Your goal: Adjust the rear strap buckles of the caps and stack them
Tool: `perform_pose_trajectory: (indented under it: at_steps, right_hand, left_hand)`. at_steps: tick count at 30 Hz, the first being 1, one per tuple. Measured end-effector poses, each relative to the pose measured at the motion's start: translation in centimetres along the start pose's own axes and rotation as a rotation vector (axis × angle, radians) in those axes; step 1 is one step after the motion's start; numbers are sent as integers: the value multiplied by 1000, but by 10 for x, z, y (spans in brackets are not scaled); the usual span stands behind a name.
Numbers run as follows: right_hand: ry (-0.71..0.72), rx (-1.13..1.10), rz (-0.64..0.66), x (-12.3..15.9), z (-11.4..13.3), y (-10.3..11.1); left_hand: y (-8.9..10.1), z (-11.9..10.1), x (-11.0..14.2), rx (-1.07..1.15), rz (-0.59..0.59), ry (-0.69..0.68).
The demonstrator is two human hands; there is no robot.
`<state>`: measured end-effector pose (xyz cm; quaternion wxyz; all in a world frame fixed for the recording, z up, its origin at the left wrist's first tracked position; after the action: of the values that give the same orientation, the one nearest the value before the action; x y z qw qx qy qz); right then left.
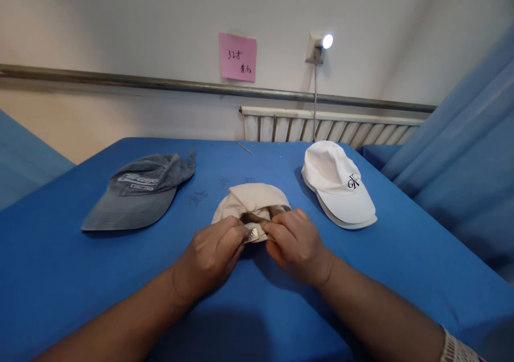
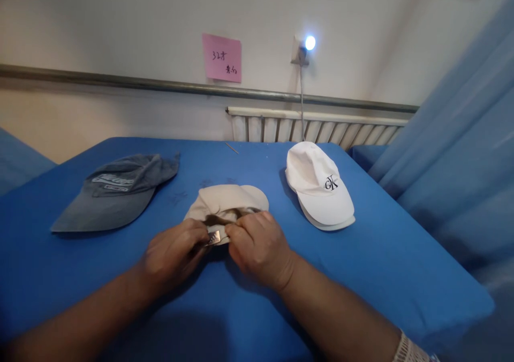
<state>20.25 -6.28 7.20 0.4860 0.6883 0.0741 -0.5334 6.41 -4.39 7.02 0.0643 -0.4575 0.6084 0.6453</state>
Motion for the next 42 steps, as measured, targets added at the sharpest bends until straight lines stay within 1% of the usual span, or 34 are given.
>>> perform_pose_trajectory:
  at_steps: [3, 6, 9, 12, 16, 18, 21, 25, 29, 31, 34, 36, 38, 39, 40, 41, 42]
  right_hand:
    - [-11, 20, -13, 1, -2, 0]
    - [-12, -5, -31, 3, -5, 1]
    - [-31, -30, -23, 4, -10, -1]
    - [-50, -36, 20, 4, -13, -5]
    - [-96, -83, 114, 5, -17, -13]
    - [-121, -119, 130, 5, -18, -15]
    - [-140, -150, 110, 5, -18, -14]
    - [-143, -157, 84, 5, -18, -11]
    - [-140, -153, 71, 6, -19, -10]
    - [-159, -171, 73, 7, -23, -11]
    - [-240, -273, 92, 8, -33, -15]
    - [-264, -364, 124, 7, -37, -18]
    - [-243, -411, 184, 6, -37, -21]
    - [-231, -425, 222, 5, -36, -23]
    - [-226, -442, 262, 5, -36, -25]
    - [-228, -470, 302, 5, -36, -28]
    - [-235, -508, 335, 5, -37, -31]
  left_hand:
    - [-1, -5, -2, -65, 37, -57]
    - [1, -1, -2, -55, 40, -27]
    - [1, 3, -1, -14, 64, 1]
    - [2, 4, -2, 13, 65, 13]
    - [9, 2, -5, 9, 16, 34]
    - [10, 2, -5, -12, -1, 64]
    - [10, 2, -5, -66, -5, 86]
    - [8, 3, -3, -145, -11, 78]
    - [4, 7, -2, -170, 25, 96]
    - [1, 9, -3, -135, 55, 117]
    - [-5, 7, -5, -56, 107, 130]
    - [-7, 2, -7, -43, 124, 90]
    - [-8, -5, -9, -35, 125, 27]
    - [-9, -5, -10, -11, 136, 17]
    - [-11, -3, -11, 35, 155, 39]
    - [-13, 1, -12, 108, 187, 95]
    - [-18, 8, -12, 206, 238, 187]
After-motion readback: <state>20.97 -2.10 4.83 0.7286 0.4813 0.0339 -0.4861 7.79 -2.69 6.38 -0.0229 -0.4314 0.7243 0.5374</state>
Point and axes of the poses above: each hand's wrist, its own x-axis away from the middle knuckle, its own y-axis out of the back of the hand, z = x × y, the point moved 8 cm from there along -x, towards the middle knuckle, and after that the axes turned 2 degrees about z, right-handed, at the moved point
